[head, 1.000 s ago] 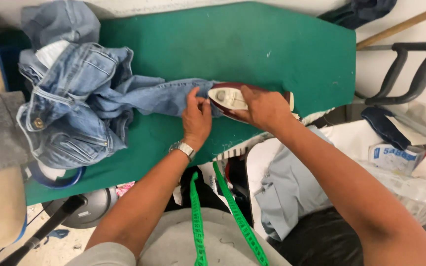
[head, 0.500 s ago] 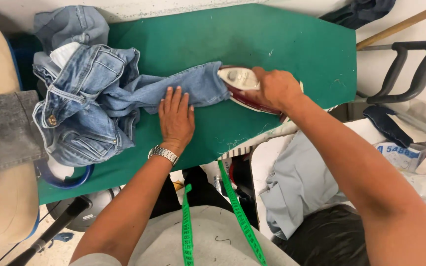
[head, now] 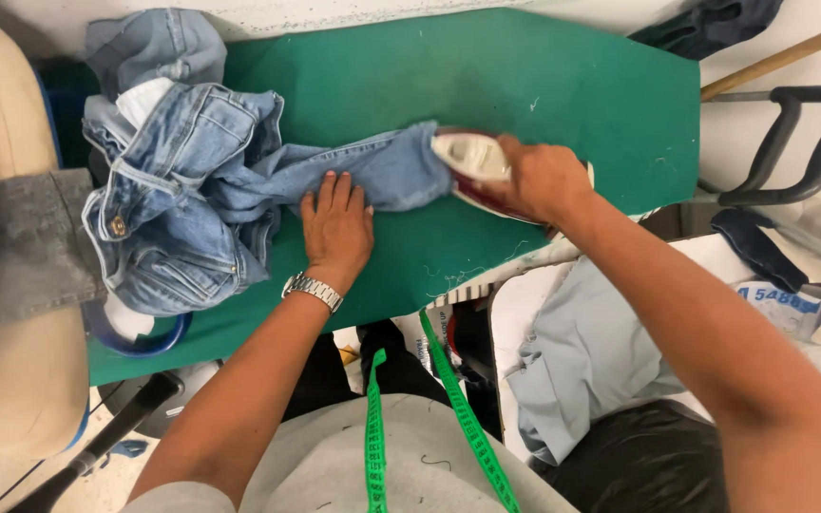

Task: Hand-sewing denim fabric and ironing denim jeans on an ironing board

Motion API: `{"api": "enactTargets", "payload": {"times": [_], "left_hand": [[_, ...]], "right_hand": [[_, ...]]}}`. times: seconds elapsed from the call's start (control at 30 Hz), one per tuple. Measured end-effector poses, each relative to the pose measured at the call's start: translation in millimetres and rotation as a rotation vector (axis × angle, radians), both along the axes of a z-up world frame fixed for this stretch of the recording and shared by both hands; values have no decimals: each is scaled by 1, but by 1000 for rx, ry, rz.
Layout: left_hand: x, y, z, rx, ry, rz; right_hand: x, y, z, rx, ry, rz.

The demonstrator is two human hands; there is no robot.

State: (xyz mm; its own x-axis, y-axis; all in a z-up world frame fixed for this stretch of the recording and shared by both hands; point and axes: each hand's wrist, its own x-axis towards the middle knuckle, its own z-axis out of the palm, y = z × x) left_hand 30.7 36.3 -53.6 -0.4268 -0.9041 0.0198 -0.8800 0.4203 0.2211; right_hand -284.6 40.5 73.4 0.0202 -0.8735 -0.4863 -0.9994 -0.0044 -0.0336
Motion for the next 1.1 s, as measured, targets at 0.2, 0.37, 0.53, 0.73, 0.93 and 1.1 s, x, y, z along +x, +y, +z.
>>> {"api": "enactTargets", "payload": {"times": [0.2,0.37,0.53,0.73,0.93,1.1], "left_hand": [[-22,-85,34,-5,-66,-94],[-35,-141,-40,339,-232,-214],[-21,-163,58,503,35,-286],[-29,-105,91,-337,220,-147],[-54,-14,4,-202,-180,-383],[-36,11,57,232,-310,-610]], "right_hand": [[-42,19,-19,78,139,138],[-53,28,4,10,72,-84],[-60,58,44,-111,-8,-373],[-76,99,81,-325,-67,-587],[-76,125,66,-279,-35,-508],[-55,126,57,-225,-51,-415]]}}
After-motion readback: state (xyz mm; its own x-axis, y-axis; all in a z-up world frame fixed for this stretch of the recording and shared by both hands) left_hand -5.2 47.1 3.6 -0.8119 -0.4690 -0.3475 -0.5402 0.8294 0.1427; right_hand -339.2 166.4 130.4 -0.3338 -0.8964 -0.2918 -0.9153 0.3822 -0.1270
